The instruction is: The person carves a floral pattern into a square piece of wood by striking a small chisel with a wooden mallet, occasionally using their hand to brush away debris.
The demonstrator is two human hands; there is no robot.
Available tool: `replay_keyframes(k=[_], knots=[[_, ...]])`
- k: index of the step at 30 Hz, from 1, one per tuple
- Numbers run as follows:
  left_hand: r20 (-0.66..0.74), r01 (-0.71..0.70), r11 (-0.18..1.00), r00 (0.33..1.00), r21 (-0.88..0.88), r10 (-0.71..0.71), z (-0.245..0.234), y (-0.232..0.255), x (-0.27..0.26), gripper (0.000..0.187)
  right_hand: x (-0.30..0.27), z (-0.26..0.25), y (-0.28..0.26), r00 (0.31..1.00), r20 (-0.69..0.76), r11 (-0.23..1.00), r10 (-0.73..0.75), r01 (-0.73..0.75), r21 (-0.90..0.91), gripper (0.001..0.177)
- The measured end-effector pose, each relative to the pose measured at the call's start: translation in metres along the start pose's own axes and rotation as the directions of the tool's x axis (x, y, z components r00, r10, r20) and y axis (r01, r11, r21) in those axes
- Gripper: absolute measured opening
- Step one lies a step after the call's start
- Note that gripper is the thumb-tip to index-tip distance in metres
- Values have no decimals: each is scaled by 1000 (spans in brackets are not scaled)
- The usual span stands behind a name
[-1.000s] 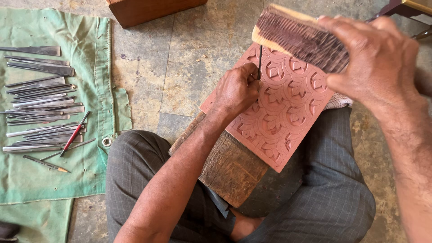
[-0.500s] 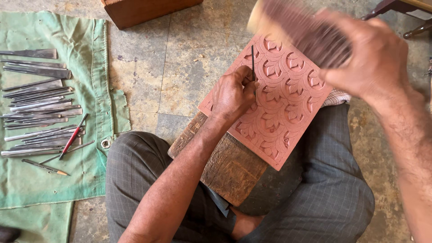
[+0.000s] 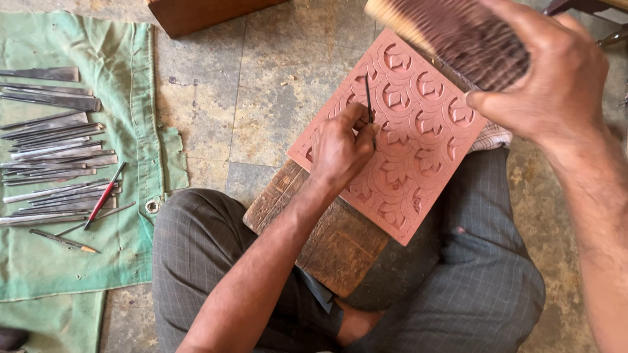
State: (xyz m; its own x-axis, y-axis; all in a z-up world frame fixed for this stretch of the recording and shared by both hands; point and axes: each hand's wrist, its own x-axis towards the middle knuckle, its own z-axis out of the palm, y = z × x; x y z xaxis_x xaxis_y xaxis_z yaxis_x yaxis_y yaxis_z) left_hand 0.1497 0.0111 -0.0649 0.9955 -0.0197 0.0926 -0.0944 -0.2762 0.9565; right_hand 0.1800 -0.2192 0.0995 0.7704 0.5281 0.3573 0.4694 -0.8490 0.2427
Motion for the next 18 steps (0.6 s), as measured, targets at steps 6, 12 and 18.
replay_keyframes(k=[6, 12, 18], knots=[[22, -172, 984, 985, -55, 173, -12, -14, 27, 6, -18, -5, -2, 991, -18, 991, 134, -134, 25, 79], [403, -202, 974, 904, 105, 144, -14, -5, 59, 12, -34, -6, -17, 947, 62, 883, 316, -317, 347, 84], [486, -242, 959, 862, 150, 142, -18, 8, 70, 18, -47, -5, -17, 895, 140, 826, 423, -445, 346, 88]])
